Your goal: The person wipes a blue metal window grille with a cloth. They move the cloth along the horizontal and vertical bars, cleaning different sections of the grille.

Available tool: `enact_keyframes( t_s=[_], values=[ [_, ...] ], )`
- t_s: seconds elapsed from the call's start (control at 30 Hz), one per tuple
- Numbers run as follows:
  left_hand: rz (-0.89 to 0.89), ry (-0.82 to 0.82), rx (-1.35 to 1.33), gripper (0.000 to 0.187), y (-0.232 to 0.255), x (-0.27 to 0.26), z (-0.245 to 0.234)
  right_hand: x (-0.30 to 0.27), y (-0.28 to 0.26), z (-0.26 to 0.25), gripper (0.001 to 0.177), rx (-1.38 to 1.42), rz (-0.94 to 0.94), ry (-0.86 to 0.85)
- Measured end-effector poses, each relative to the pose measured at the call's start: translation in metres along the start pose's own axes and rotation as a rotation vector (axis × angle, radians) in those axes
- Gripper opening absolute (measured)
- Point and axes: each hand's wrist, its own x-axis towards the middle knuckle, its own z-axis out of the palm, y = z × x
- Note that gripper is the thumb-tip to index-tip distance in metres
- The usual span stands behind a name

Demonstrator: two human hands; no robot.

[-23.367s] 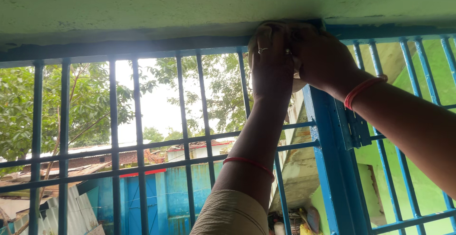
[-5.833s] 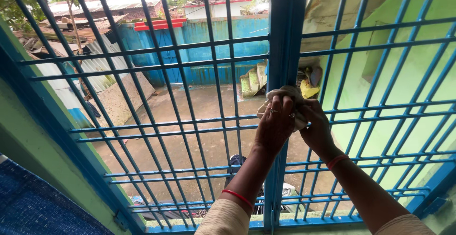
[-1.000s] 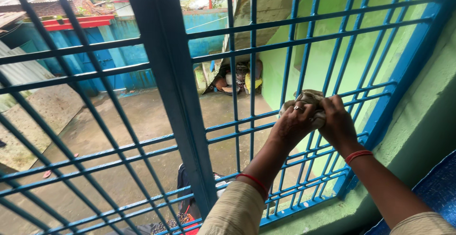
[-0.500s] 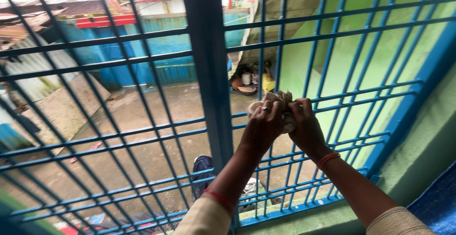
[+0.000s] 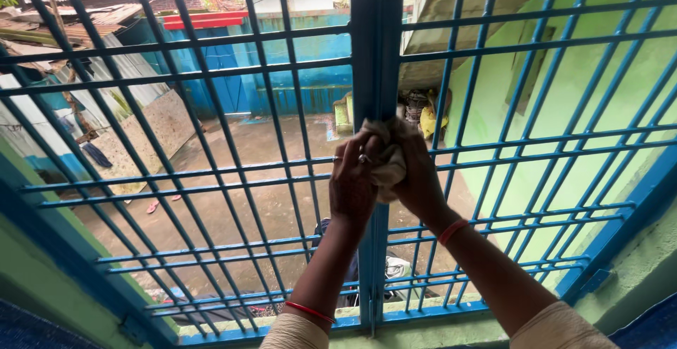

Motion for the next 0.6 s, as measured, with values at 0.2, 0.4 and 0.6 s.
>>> enact_keyframes(
  t_s=[0.2,0.4,0.6],
  values=[
    [-0.286,-0.202,-0.345,0.030,-0.020,-0.046,-0.012,-0.053,0.027,0.012,0.076,0.063,0.217,-0.219],
    [-0.143,-0.008,-0.139,0.043,-0.019,-0.023,0.002,-0.021,0.014,0.003,0.079,0.056,0.140,-0.047],
    [-0.046,0.083,-0.145,0.070,-0.011,0.030,0.007,0.040,-0.019,-0.018,0.075,-0.140,-0.097,0.091]
  ],
)
